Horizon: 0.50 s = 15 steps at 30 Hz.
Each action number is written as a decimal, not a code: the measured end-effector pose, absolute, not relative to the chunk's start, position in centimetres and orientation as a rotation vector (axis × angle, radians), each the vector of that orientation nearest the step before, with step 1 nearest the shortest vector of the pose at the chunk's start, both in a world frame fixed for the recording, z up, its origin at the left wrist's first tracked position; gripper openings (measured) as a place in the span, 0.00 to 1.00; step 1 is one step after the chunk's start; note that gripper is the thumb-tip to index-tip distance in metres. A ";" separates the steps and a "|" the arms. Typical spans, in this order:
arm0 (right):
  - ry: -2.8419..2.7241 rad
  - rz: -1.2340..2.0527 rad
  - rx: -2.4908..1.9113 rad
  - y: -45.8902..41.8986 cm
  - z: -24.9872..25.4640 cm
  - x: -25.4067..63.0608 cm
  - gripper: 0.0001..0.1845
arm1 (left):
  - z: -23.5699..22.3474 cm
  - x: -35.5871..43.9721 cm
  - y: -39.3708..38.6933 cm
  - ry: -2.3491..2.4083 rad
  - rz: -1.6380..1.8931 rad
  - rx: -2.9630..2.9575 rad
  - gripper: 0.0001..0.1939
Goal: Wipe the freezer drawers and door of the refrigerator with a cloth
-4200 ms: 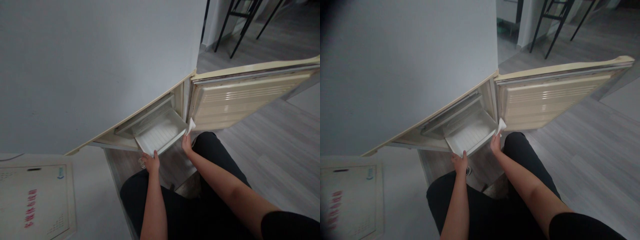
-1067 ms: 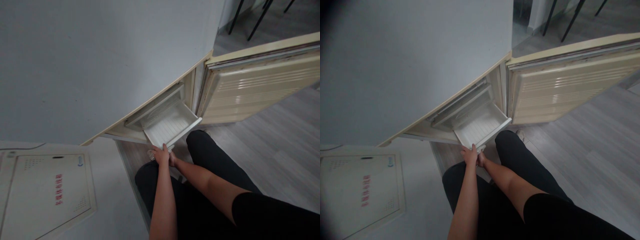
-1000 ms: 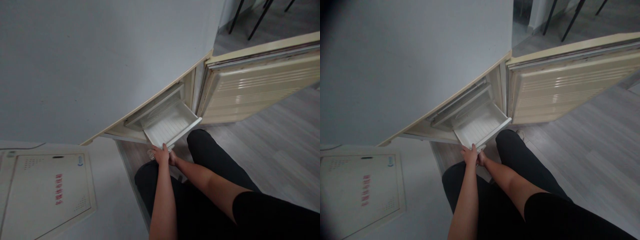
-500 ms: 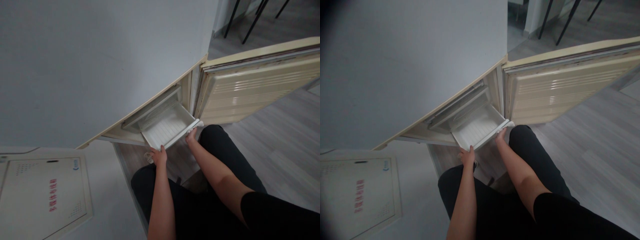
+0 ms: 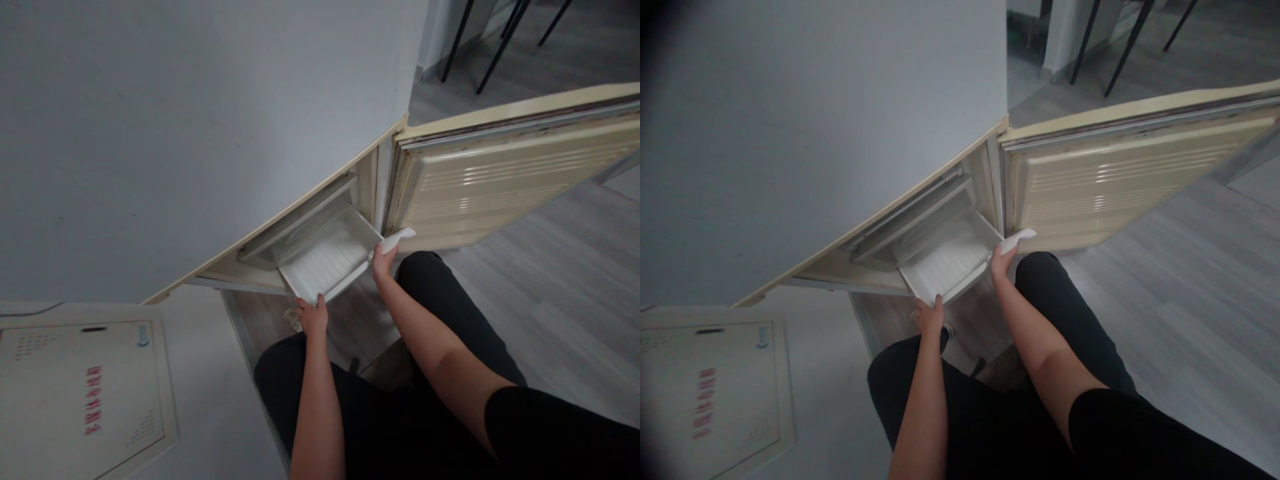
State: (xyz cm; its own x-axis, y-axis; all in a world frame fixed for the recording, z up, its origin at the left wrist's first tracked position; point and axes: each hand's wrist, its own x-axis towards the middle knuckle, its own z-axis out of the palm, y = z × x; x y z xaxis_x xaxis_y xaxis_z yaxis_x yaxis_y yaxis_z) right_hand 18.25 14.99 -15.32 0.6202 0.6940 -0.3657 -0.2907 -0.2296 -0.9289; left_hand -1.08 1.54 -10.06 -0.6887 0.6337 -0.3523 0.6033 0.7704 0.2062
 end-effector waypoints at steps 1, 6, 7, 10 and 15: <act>-0.357 0.918 -1.588 14.9 -15.2 18.1 0.45 | -10.1 -1.1 1.5 2.555 0.101 0.943 0.43; -0.505 0.853 -1.664 14.0 -15.1 17.1 0.48 | -9.9 -0.9 1.6 2.549 0.076 0.955 0.46; -0.536 0.848 -1.685 13.6 -15.1 16.8 0.49 | -9.9 -0.9 1.6 2.551 0.074 0.958 0.47; -0.661 0.856 -1.744 12.1 -15.1 15.5 0.52 | -9.8 -0.7 1.6 2.560 0.073 0.966 0.47; -0.911 0.844 -1.698 9.2 -14.4 13.4 0.50 | -9.8 -0.7 1.6 2.553 0.086 0.970 0.47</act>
